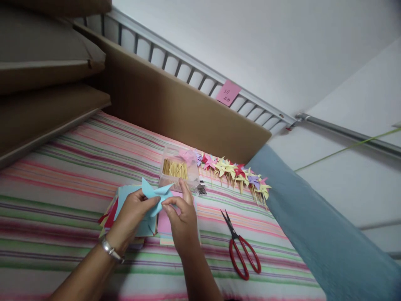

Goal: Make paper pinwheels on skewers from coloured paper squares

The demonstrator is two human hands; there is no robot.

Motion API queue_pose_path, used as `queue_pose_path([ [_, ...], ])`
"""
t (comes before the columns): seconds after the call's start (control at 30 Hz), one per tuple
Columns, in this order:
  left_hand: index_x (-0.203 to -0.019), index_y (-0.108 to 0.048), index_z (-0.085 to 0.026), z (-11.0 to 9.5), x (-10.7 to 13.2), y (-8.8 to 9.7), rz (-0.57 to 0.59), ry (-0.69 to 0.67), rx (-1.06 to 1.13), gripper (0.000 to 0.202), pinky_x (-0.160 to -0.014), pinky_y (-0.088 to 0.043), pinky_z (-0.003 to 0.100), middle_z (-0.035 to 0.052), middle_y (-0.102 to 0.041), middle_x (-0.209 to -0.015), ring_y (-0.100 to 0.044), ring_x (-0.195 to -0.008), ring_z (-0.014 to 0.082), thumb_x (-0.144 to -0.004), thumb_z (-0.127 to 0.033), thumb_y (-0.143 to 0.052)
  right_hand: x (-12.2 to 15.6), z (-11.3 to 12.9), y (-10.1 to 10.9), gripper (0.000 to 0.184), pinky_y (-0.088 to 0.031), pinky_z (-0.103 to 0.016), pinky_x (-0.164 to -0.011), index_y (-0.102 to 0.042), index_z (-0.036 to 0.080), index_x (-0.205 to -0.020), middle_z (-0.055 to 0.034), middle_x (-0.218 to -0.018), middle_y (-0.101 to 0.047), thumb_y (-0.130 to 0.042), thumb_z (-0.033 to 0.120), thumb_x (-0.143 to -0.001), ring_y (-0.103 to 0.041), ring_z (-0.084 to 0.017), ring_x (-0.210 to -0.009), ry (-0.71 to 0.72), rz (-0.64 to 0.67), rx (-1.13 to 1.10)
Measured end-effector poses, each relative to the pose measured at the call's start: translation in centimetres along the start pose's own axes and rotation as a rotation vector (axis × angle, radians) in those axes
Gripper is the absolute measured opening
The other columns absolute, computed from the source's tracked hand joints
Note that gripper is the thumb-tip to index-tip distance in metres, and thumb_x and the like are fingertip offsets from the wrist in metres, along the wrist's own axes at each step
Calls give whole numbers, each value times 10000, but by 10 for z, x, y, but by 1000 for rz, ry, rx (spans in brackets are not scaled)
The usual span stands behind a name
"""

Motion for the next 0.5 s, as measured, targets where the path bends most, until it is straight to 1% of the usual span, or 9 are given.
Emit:
queue_pose_path([
  [0.2,-848,-715,-155,-5,2,-12,77,-21,20,251,-682,-449,260,22,-705,-726,-612,-704,181,-621,-263,-706,-3,-4,-2,103,-173,-413,-1091,-677,213,-729,-50,-1457,-327,-593,165,-764,-229,-227,-1359,-21,0,-8],
  [0.37,-818,-719,-153,-7,3,-14,87,-21,10,220,-628,-430,230,9,-702,-701,-590,-648,153,-621,-253,-711,-5,-9,-1,94,-190,-418,-1085,-682,213,-727,-70,-1428,-377,-605,165,-751,-252,-227,-1350,-32,3,-12],
  [0.5,-811,-712,-154,-9,3,-17,119,-29,22,220,-647,-432,230,14,-707,-732,-592,-674,154,-620,-264,-722,-6,-12,0,87,-197,-419,-1082,-678,210,-733,-79,-1428,-377,-602,173,-752,-269,-229,-1344,-55,17,-30],
])
Point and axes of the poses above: each hand's wrist, its own x-axis away from the middle knuckle, its own y-axis out of the back of the hand, z = x × y, the point moved 10 cm from there along -x, towards the middle knuckle
